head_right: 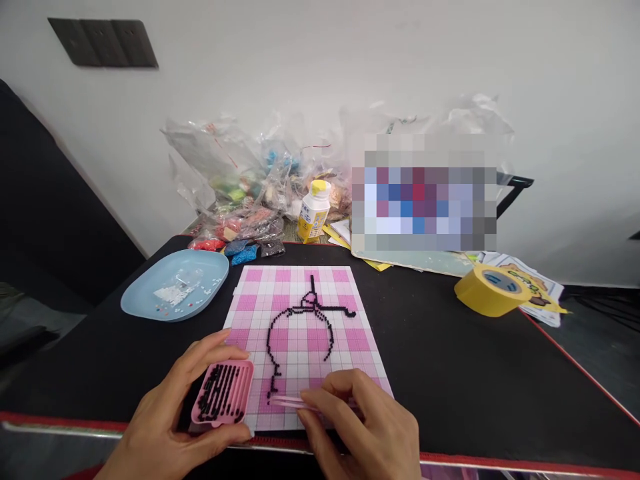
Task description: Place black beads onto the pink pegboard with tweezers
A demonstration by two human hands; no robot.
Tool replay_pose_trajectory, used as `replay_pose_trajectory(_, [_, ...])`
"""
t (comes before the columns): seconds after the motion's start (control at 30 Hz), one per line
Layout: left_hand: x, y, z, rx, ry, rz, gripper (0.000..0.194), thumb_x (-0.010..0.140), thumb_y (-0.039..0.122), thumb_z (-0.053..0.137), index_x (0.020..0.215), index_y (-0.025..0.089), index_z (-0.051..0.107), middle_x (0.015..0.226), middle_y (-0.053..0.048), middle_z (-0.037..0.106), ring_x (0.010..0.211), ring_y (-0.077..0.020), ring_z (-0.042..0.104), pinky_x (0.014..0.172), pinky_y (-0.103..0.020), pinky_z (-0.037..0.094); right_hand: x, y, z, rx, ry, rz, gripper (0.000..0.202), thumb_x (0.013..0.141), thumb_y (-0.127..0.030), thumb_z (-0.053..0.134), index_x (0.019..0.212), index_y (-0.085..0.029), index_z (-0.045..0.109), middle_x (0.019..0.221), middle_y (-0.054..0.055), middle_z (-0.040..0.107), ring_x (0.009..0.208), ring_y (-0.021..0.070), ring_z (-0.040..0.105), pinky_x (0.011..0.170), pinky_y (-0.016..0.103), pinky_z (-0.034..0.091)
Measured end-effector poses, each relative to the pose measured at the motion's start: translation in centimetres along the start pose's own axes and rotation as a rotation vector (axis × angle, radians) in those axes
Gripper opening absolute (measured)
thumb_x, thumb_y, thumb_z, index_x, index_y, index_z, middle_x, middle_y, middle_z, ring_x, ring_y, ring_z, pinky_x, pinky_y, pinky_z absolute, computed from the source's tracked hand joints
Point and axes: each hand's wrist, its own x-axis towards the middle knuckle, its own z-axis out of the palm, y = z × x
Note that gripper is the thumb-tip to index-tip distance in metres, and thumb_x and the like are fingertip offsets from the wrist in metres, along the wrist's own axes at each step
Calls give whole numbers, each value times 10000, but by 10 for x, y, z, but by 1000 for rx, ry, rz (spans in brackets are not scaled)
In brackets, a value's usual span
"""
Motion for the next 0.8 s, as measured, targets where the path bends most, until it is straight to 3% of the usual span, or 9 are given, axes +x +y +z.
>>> replay_pose_trajectory(0.17, [0,-1,0,8,-40,29,647,708,242,814,1267,440,555,1227,24,629,1118,-248,635,908,-300,552,-1,4,-3,-45,-8,-31,97,857,-159,640,943,-184,678,715,13,607,552,75,599,467,160,491])
replay_pose_trajectory(0.4, [0,-2,0,17,-72,76,703,728,182,799,1298,457,493,1269,21,599,1164,-248,613,919,-300,549,5,-1,-1,-94,46,-28,95,882,-194,612,862,-189,704,669,9,612,511,74,588,441,162,478])
replay_pose_trajectory(0.7, [-1,2,-1,24,-83,32,658,722,200,821,1265,438,535,1333,-6,559,1260,-307,547,919,-343,566,3,0,-3,-101,26,-49,92,870,-193,626,874,-188,718,676,10,621,513,71,591,446,152,482])
replay_pose_trajectory(0.8, [-2,1,-1,-7,-87,18,657,716,205,825,1267,434,548,1341,-13,557,1271,-317,537,816,-290,604,4,0,-3,-98,25,-49,99,873,-195,621,870,-190,720,674,8,624,515,71,594,445,151,481])
